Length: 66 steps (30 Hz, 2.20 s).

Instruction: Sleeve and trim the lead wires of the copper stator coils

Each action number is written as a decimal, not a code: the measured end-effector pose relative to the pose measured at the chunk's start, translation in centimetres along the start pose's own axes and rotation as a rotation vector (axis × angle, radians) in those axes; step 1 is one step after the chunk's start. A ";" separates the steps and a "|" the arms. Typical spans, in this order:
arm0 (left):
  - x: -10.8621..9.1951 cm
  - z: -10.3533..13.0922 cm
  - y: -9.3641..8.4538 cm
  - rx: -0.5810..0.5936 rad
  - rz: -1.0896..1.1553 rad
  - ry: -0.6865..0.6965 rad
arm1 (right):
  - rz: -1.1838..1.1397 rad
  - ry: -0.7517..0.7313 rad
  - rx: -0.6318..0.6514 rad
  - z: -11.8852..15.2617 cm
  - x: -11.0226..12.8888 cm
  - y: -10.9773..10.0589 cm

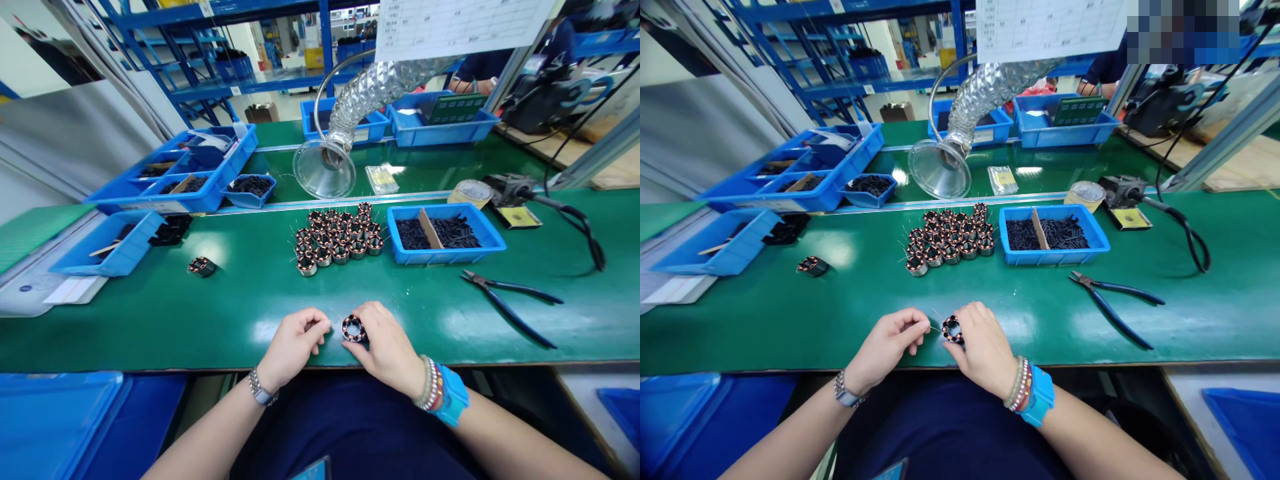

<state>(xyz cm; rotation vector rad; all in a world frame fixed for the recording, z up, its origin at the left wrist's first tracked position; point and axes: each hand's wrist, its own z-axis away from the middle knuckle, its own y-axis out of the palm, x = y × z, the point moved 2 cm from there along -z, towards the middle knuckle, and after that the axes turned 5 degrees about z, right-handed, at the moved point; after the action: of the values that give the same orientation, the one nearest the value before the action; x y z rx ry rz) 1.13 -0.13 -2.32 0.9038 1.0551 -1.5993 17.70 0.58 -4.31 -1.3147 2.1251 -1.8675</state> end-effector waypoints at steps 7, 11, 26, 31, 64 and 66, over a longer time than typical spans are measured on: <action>0.0 -0.2 -1.0 0.031 0.184 -0.153 | 0.026 0.031 0.015 0.0 0.1 0.1; 0.0 -0.3 -0.8 0.161 0.307 -0.271 | 0.031 0.029 0.017 0.1 0.0 0.1; -0.1 -0.1 -1.8 0.032 0.371 -0.198 | 0.048 0.039 -0.002 0.2 -0.1 0.3; 0.8 0.9 0.1 0.098 0.245 -0.226 | 0.069 0.052 -0.019 0.3 -0.1 0.4; 0.3 1.7 -0.3 -0.200 0.008 0.215 | 0.367 0.102 -0.132 0.4 0.4 0.2; 0.3 1.6 -0.8 -0.204 0.092 0.103 | 0.370 0.108 -0.123 0.4 0.5 0.2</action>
<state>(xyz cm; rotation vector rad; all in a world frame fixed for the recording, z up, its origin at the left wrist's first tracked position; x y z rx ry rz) 0.14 -1.63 -1.83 0.8897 1.2073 -1.3539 17.50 -0.02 -4.36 -0.7755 2.3690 -1.7132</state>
